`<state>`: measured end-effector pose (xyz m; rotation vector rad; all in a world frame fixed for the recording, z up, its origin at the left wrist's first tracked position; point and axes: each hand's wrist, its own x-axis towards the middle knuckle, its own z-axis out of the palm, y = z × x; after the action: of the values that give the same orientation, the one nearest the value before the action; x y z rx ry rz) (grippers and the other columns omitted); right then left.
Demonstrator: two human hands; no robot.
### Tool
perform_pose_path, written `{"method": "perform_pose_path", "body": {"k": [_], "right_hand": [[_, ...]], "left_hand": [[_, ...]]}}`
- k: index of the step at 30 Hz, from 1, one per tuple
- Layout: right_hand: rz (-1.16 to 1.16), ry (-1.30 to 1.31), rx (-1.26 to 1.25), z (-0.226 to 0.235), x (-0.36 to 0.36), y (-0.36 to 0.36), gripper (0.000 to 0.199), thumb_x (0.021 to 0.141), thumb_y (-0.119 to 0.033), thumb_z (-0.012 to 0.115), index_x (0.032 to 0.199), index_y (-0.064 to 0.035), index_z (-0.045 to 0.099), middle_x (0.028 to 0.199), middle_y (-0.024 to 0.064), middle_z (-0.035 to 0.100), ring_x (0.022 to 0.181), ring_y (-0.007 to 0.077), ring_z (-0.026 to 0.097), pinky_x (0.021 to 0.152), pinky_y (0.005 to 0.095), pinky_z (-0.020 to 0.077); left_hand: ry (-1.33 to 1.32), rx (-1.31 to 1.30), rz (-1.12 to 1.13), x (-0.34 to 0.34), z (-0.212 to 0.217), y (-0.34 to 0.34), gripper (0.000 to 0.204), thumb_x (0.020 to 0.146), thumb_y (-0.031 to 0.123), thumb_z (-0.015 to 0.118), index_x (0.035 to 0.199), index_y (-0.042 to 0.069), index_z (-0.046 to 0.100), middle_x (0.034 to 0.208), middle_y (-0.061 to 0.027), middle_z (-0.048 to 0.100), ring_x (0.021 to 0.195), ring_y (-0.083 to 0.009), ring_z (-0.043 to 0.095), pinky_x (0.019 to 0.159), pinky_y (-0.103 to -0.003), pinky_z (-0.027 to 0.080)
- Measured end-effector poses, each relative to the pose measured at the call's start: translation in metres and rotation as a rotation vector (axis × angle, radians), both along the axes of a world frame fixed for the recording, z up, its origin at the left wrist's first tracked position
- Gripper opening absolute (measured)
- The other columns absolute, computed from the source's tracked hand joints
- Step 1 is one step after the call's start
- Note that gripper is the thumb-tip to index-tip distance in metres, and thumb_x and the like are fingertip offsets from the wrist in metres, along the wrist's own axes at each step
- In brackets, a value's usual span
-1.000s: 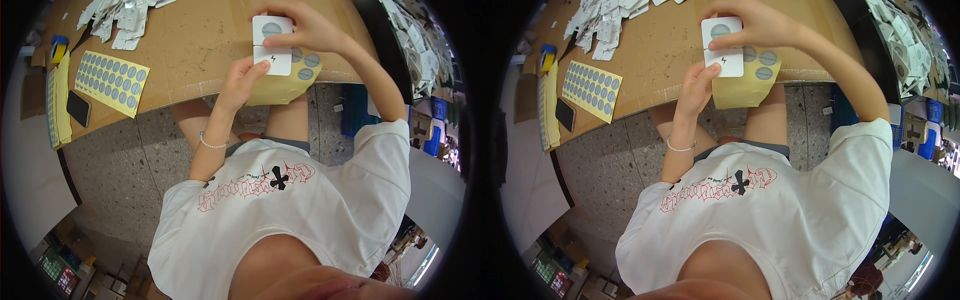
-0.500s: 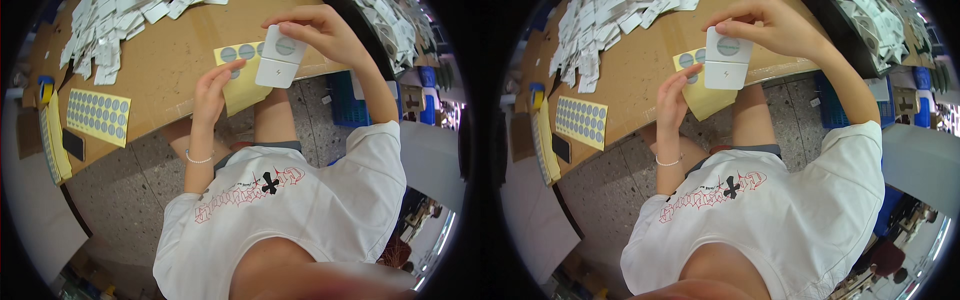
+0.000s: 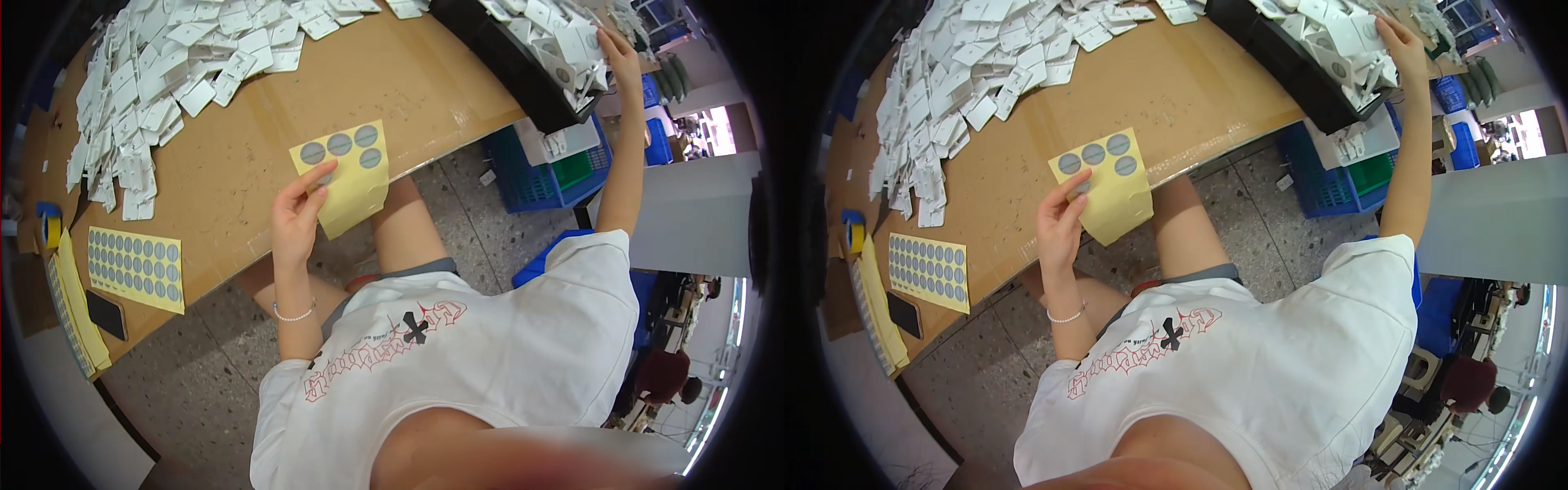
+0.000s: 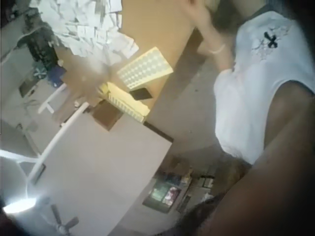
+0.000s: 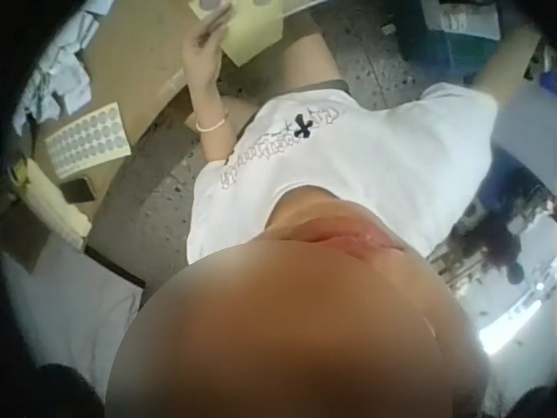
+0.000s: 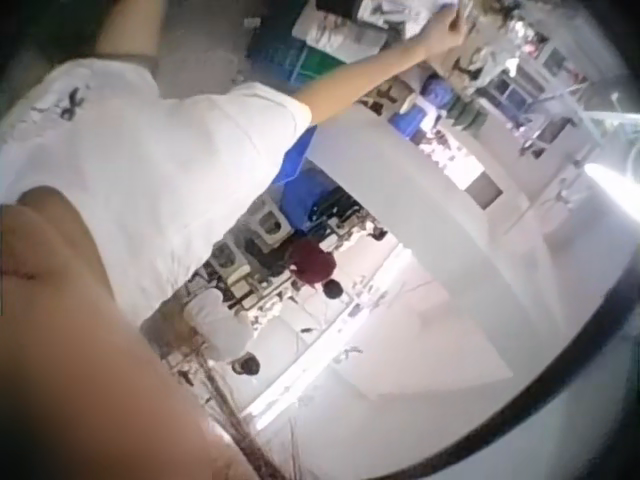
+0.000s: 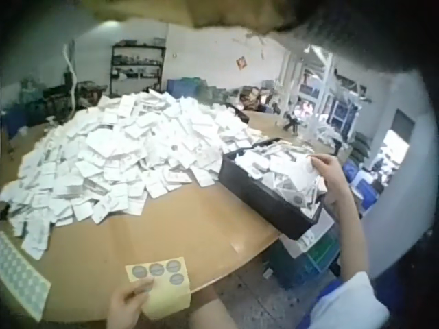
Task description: Applying small circular stickers from a sheet onto white electronic devices.
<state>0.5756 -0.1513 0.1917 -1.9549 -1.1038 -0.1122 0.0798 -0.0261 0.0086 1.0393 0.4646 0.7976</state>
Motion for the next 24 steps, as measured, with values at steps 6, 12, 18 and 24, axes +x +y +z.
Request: {"method": "perform_pose_path", "body": {"k": [6,12,18,24], "right_hand": [[0.049,0.009,-0.081,0.031,0.047,0.027,0.024,0.083,-0.023,0.057,0.1,-0.0072,0.064,0.086,-0.0041,0.059,0.072,0.0035,0.048,0.06,0.016,0.035],[-0.07,-0.184,-0.092,0.043,0.085,0.058,0.031,0.082,-0.025,0.055,0.099,0.0012,0.06,0.092,0.0089,0.062,0.082,0.0151,0.057,0.071,0.0242,0.0427],[-0.467,-0.861,-0.36,0.045,0.029,0.104,0.036,0.077,-0.035,0.053,0.099,-0.008,0.062,0.092,0.0173,0.062,0.087,0.0342,0.058,0.076,0.0388,0.0451],[0.461,-0.841,-0.188,-0.017,-0.156,0.203,0.03,0.069,-0.018,0.06,0.093,0.0002,0.058,0.09,0.0204,0.059,0.092,0.0348,0.052,0.08,0.0405,0.041]], "left_hand": [[0.051,0.062,0.03,-0.003,0.012,-0.002,0.027,0.082,-0.003,0.048,0.107,-0.002,0.057,0.091,-0.0013,0.058,0.081,-0.0049,0.049,0.075,-0.017,0.038],[0.002,0.002,0.018,-0.004,0.011,0.001,0.028,0.083,-0.002,0.047,0.11,-0.002,0.054,0.099,-0.005,0.058,0.085,-0.0065,0.051,0.077,-0.019,0.041],[-0.054,-0.024,0.054,-0.017,0.011,0.005,0.028,0.085,0.001,0.046,0.112,-0.002,0.053,0.104,-0.0075,0.058,0.09,-0.0097,0.054,0.079,-0.021,0.043],[-0.078,-0.08,0.073,-0.031,0.017,0.008,0.033,0.085,0.003,0.047,0.118,-0.002,0.047,0.111,-0.0097,0.054,0.096,-0.011,0.052,0.082,-0.023,0.042]]}}
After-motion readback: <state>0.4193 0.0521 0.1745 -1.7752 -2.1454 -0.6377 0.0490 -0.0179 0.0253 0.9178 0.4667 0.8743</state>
